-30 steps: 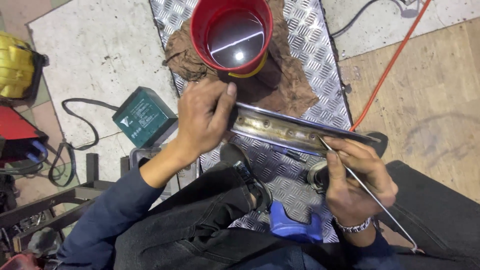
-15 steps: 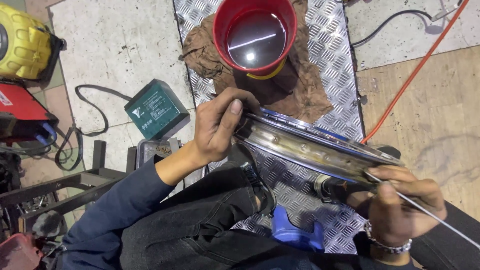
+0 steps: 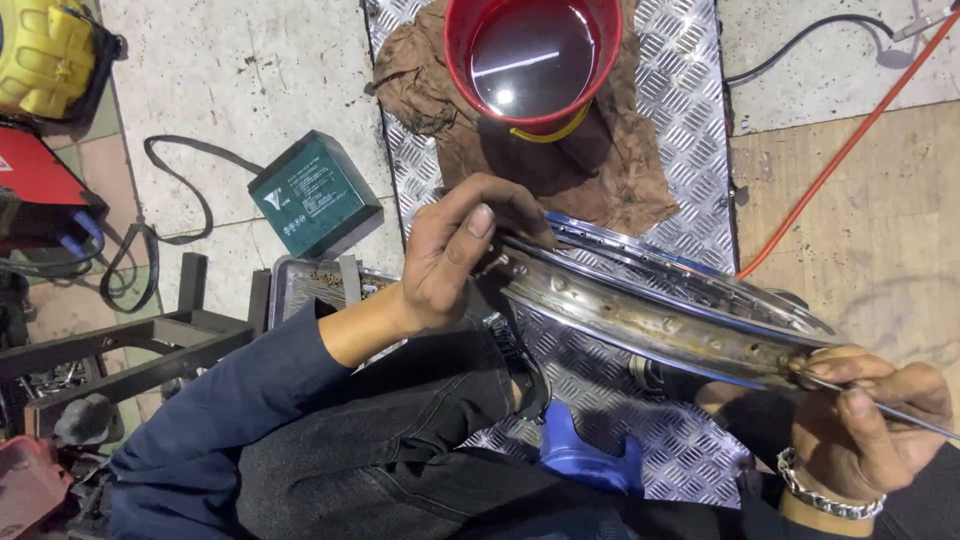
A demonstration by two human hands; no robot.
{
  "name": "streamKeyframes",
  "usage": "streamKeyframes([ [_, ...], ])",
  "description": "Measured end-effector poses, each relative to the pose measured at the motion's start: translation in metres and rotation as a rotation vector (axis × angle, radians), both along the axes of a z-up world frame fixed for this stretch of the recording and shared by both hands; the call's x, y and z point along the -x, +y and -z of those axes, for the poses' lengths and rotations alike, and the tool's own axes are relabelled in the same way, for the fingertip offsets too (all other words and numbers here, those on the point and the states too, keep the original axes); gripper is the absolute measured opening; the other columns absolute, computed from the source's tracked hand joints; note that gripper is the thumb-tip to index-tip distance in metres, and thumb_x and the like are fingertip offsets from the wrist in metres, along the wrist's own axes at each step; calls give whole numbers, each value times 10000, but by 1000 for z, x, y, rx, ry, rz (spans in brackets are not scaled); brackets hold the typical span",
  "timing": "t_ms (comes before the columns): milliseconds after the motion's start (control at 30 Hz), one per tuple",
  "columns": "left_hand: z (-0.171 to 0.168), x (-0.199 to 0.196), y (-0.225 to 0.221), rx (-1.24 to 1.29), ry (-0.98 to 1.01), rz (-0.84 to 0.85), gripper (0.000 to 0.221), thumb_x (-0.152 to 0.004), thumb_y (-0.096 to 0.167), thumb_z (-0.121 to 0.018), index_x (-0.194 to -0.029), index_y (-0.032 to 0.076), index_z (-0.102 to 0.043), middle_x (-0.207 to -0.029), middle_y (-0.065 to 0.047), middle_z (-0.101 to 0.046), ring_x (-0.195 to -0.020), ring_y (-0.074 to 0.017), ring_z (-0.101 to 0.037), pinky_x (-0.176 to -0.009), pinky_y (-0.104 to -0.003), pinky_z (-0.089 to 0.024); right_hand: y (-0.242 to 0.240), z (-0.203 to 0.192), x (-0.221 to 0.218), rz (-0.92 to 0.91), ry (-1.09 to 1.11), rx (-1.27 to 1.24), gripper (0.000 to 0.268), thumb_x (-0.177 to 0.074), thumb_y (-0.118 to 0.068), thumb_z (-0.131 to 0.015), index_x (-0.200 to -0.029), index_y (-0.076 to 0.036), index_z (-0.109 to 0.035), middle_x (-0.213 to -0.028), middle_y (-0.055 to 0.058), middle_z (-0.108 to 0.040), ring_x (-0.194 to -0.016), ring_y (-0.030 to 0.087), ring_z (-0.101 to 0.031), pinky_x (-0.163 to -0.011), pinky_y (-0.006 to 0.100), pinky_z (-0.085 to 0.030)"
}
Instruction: Using a metal pick to scrape and clean the inner surface and spoke holes of a motorcycle rim.
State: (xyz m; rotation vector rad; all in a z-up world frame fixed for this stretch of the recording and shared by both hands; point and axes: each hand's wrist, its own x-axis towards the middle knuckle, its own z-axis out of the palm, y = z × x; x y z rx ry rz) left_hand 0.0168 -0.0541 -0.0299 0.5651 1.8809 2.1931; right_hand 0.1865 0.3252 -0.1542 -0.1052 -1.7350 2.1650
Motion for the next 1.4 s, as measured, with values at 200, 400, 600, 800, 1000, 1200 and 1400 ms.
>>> streamKeyframes([
  [200, -4, -4, -1, -9, -26, 86, 460, -1077, 395, -406, -1194, -27, -544, -1019, -201, -709, -973, -296, -748, -878, -341, -645, 17, 8, -8, 16, -27, -13, 141, -944, -205, -617, -1031, -197, -506, -946, 43, -645, -854, 208, -641, -887, 344, -615],
  [400, -7, -4, -1, 6, -15, 110, 494, -1085, 448, -380, -1172, -11, -542, -998, -193, -721, -935, -298, -760, -863, -348, -647, 26, 11, -12, 1, -46, -33, 122, -981, -218, -600, -1088, -207, -543, -962, 31, -646, -900, 197, -656, -922, 316, -629],
  [600, -11, -4, -1, 67, 48, 111, 494, -1079, 419, -358, -1146, -30, -552, -990, -183, -708, -911, -288, -758, -832, -328, -636, 22, 6, -10, 28, -47, -43, 111, -978, -214, -636, -1040, -201, -545, -980, 37, -673, -884, 174, -675, -964, 282, -604],
  [800, -11, -4, -4, 169, 184, 114, 446, -1072, 334, -367, -1117, -45, -596, -1006, -155, -701, -906, -262, -725, -849, -324, -605, -2, -19, 13, -110, 99, 140, 97, -946, -94, -686, -1015, -137, -634, -1023, 90, -755, -921, 190, -771, -878, 308, -698],
  [1000, 3, -2, -4, 250, 404, 140, 492, -1072, 371, -360, -1072, -42, -627, -956, -151, -708, -818, -277, -717, -742, -354, -588, -6, -21, 9, -48, 45, 74, 100, -942, -114, -680, -995, -155, -606, -966, 94, -720, -856, 195, -736, -859, 323, -675],
  [1200, 15, -3, 3, 540, 938, 179, 708, -955, 663, -513, -1224, 17, -621, -906, -77, -716, -730, -172, -610, -650, -319, -397, -2, -10, 6, -41, 65, 83, 130, -946, -122, -718, -995, -149, -600, -976, 96, -721, -889, 190, -740, -827, 283, -674],
  [1400, 20, 6, 2, 612, 984, 45, 785, -845, 761, -572, -1176, 57, -678, -914, -73, -691, -753, -208, -612, -657, -338, -416, -21, -24, -1, -11, 17, 54, 151, -933, -139, -734, -982, -151, -591, -971, 80, -717, -901, 200, -732, -894, 358, -663],
])
